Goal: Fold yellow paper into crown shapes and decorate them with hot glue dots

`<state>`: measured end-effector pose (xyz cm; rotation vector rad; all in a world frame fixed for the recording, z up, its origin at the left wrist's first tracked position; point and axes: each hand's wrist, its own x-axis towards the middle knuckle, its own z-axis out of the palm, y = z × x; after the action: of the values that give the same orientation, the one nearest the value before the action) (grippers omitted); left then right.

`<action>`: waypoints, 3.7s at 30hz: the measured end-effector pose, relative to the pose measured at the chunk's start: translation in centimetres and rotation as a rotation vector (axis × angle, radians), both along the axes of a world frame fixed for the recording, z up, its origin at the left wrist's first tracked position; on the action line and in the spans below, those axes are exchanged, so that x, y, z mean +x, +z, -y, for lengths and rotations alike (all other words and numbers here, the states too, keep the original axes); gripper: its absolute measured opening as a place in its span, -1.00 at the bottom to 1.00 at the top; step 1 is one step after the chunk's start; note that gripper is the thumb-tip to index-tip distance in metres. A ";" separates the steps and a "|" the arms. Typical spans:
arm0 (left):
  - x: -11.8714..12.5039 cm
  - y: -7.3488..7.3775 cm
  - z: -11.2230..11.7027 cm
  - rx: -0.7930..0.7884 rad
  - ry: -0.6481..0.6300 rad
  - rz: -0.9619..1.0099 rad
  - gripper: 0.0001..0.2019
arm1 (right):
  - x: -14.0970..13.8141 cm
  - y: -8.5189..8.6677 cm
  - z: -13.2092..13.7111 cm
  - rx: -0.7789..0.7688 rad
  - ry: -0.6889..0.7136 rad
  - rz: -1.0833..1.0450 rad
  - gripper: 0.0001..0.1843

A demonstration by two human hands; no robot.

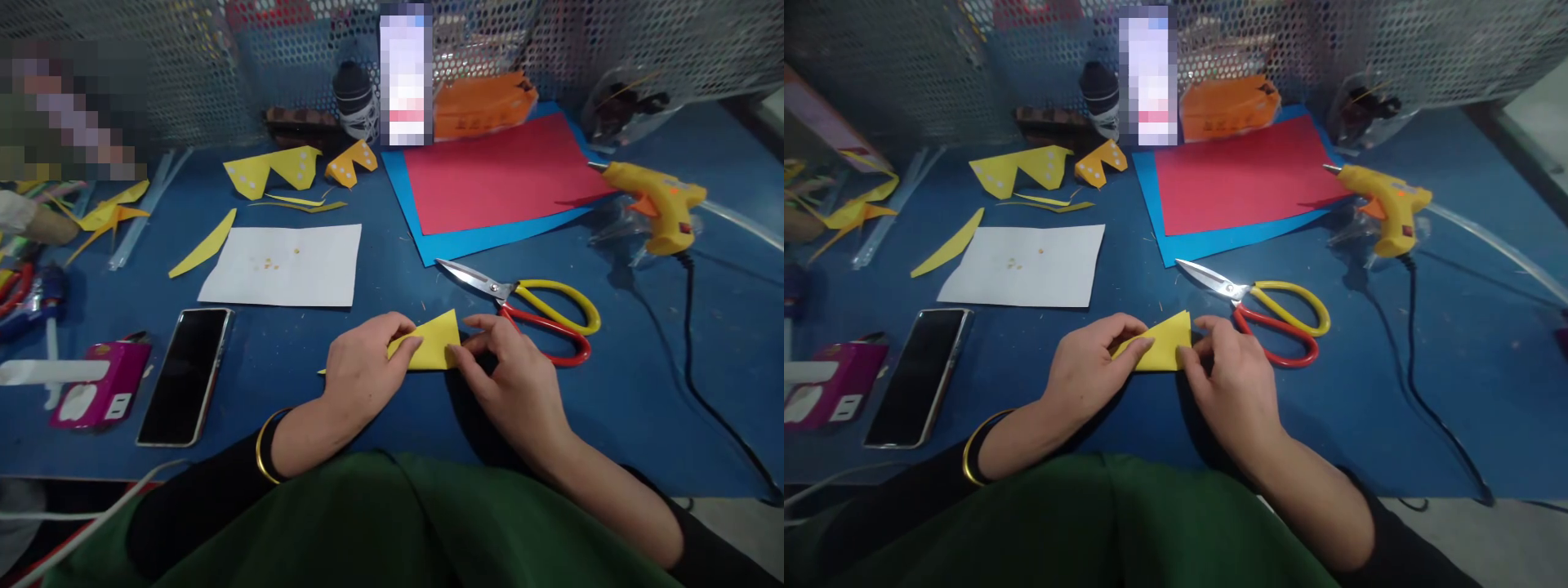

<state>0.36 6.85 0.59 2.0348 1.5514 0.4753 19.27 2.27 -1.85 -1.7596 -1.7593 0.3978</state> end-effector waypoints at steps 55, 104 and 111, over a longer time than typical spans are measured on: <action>-1.0 -0.6 1.8 0.615 -0.563 -0.253 -0.66 | -0.1 0.7 0.3 0.251 0.405 0.647 -0.51; -3.7 -1.2 4.6 0.658 -0.284 -0.445 -0.71 | -0.9 1.7 -0.9 0.314 0.590 1.109 -0.56; -2.1 -0.1 2.6 0.765 -0.310 -0.418 -0.70 | -1.1 2.6 -1.4 0.407 0.507 0.865 -0.60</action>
<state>-1.71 4.24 0.53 3.0664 1.3386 0.6097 18.13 3.66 0.75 -1.2317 -2.6465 -0.5977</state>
